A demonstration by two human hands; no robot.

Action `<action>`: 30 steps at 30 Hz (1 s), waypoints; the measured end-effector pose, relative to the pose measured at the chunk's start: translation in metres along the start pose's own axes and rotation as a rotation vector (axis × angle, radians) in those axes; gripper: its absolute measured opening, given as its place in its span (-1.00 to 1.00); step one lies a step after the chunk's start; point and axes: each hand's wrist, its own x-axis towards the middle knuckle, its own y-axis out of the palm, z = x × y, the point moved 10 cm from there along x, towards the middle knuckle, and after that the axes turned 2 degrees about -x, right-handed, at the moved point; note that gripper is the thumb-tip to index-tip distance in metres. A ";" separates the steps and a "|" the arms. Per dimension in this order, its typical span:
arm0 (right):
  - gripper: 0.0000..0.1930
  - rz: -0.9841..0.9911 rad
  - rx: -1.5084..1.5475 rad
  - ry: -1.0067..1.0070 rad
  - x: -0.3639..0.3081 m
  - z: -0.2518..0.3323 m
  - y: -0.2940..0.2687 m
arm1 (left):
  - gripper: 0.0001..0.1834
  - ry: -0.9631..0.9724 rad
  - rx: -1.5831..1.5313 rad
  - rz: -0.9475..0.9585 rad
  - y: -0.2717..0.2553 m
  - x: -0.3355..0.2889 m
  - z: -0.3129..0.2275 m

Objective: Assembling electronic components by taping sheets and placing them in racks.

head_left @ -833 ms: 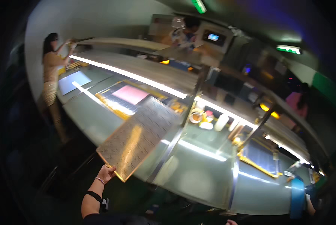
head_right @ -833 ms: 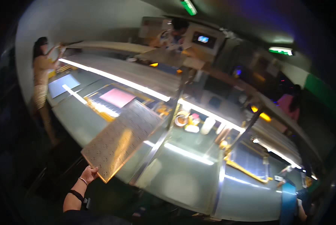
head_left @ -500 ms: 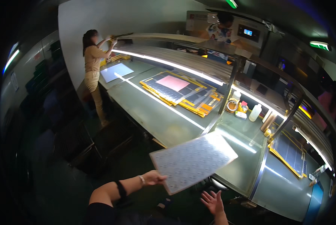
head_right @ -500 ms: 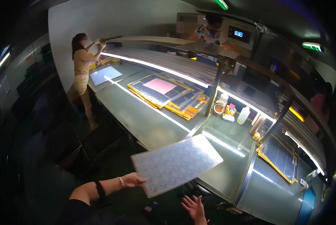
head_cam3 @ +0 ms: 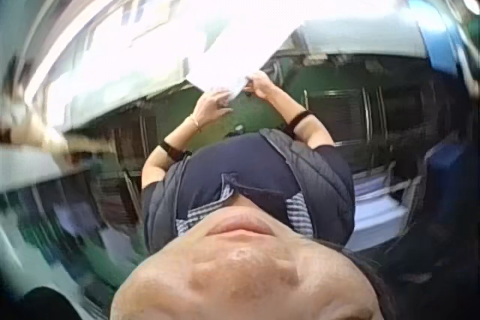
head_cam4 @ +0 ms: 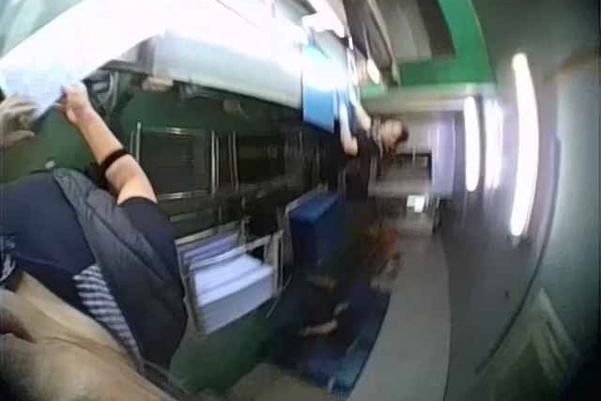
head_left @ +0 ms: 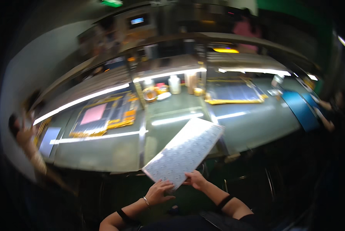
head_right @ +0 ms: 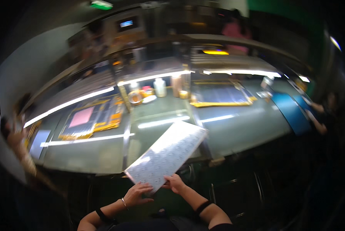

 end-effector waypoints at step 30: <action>-0.71 0.091 0.192 -0.145 -0.025 0.001 -0.024 | -0.88 -0.421 -0.634 0.021 0.048 0.004 0.053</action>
